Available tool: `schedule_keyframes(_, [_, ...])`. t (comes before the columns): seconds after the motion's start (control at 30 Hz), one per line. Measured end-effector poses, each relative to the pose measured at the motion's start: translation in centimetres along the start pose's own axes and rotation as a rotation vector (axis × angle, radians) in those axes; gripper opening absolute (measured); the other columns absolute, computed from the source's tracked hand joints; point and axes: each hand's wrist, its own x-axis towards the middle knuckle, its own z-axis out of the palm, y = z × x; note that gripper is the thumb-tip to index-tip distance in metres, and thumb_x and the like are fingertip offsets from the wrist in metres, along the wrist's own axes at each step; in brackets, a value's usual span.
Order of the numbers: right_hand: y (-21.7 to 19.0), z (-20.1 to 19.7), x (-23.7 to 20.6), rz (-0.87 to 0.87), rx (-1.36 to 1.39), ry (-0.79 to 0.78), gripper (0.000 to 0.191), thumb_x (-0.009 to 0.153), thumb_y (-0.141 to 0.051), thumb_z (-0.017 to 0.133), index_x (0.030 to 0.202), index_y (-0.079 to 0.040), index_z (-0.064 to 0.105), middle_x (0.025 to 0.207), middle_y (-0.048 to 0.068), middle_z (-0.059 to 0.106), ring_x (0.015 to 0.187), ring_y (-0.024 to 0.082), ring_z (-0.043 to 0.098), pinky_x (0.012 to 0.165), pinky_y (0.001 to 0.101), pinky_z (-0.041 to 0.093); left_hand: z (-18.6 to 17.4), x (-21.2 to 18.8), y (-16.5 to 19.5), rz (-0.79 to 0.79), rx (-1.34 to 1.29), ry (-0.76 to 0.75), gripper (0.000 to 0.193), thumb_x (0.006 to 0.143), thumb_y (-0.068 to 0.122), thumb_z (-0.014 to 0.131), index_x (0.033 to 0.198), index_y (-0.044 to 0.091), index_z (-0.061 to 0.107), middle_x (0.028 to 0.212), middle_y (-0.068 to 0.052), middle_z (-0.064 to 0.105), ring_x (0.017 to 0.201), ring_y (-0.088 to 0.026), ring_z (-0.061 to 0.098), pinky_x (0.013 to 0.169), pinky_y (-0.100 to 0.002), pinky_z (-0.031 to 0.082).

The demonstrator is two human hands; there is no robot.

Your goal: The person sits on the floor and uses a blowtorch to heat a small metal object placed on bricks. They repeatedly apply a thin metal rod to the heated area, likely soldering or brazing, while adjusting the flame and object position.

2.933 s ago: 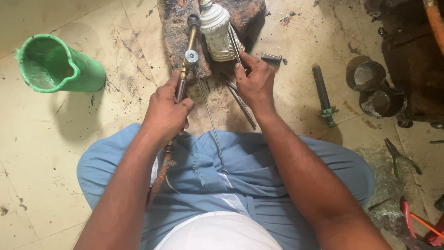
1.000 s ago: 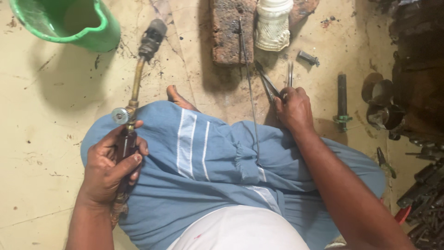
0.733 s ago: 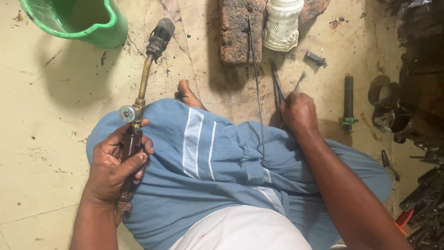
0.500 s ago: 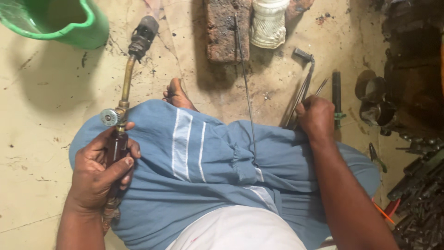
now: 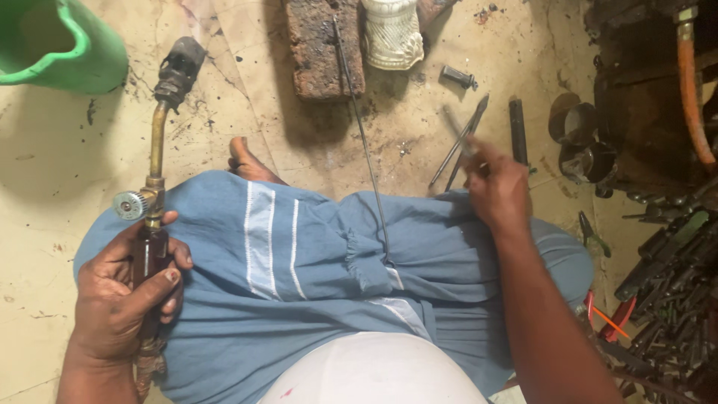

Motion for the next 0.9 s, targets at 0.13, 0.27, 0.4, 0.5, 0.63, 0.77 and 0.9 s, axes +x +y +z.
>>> schedule_keyframes(0.13, [0.0,-0.1,-1.6,-0.253,-0.230,-0.086,0.023,0.091,-0.012,0.071,0.112,-0.015,0.079,0.091,0.014,0.074,0.078,0.032,0.072,0.072,0.0434,0.056,-0.3,0.0,-0.2,-0.013,0.030,0.018,0.063,0.084,-0.010,0.064,0.146,-0.004,0.057,0.094,-0.015,0.066,0.054,-0.009,0.053,0.043,-0.022,0.044])
schedule_keyframes(0.27, [0.2,1.5,-1.8,-0.385,-0.206,-0.124,0.022,0.091,-0.013,0.069,0.111,-0.011,0.079,0.091,0.016,0.072,0.076,0.038,0.069,0.069,0.0456,0.055,-0.9,-0.1,-0.6,0.026,0.016,-0.020,0.063,0.087,-0.011,0.067,0.149,-0.005,0.057,0.097,-0.017,0.068,0.057,-0.010,0.057,0.045,-0.022,0.045])
schedule_keyframes(0.4, [0.2,1.7,-1.6,-0.426,-0.119,-0.102,0.022,0.091,-0.012,0.072,0.112,-0.009,0.078,0.088,0.016,0.072,0.076,0.034,0.070,0.072,0.0428,0.056,-1.2,-0.2,-0.9,0.021,0.016,-0.006,0.063,0.087,-0.011,0.067,0.149,-0.005,0.057,0.097,-0.017,0.068,0.058,-0.010,0.058,0.045,-0.022,0.046])
schedule_keyframes(0.5, [0.0,0.9,-1.4,-0.353,-0.062,0.062,0.021,0.094,-0.011,0.074,0.114,-0.007,0.077,0.093,0.017,0.073,0.075,0.030,0.071,0.072,0.0390,0.056,-0.9,-0.4,-0.4,0.011,0.033,-0.009,0.064,0.086,-0.010,0.067,0.149,-0.005,0.057,0.097,-0.016,0.069,0.057,-0.010,0.058,0.045,-0.022,0.046])
schedule_keyframes(0.63, [-0.4,0.5,-0.9,-0.173,-0.049,0.089,0.025,0.093,-0.013,0.077,0.117,-0.007,0.077,0.090,0.015,0.074,0.072,0.025,0.071,0.070,0.0360,0.056,0.8,0.2,1.7,-0.021,0.173,-0.007,0.064,0.086,-0.008,0.068,0.149,-0.003,0.058,0.094,-0.014,0.070,0.057,-0.010,0.057,0.044,-0.023,0.045])
schedule_keyframes(0.77, [-0.7,0.8,-0.7,0.011,0.006,-0.046,0.028,0.093,-0.015,0.075,0.119,-0.008,0.076,0.086,0.012,0.077,0.070,0.017,0.074,0.069,0.0316,0.057,3.9,2.3,4.0,-0.089,0.422,0.057,0.068,0.079,-0.010,0.068,0.146,0.002,0.057,0.095,-0.011,0.071,0.057,-0.011,0.059,0.044,-0.026,0.048])
schedule_keyframes(0.9, [-0.3,1.0,-0.4,0.057,0.129,0.003,0.027,0.094,-0.014,0.072,0.119,-0.004,0.074,0.086,0.010,0.078,0.068,0.014,0.074,0.066,0.0282,0.058,6.7,6.0,5.5,-0.066,0.399,0.012,0.068,0.082,-0.008,0.069,0.148,0.004,0.055,0.098,-0.010,0.072,0.062,-0.011,0.063,0.047,-0.026,0.051])
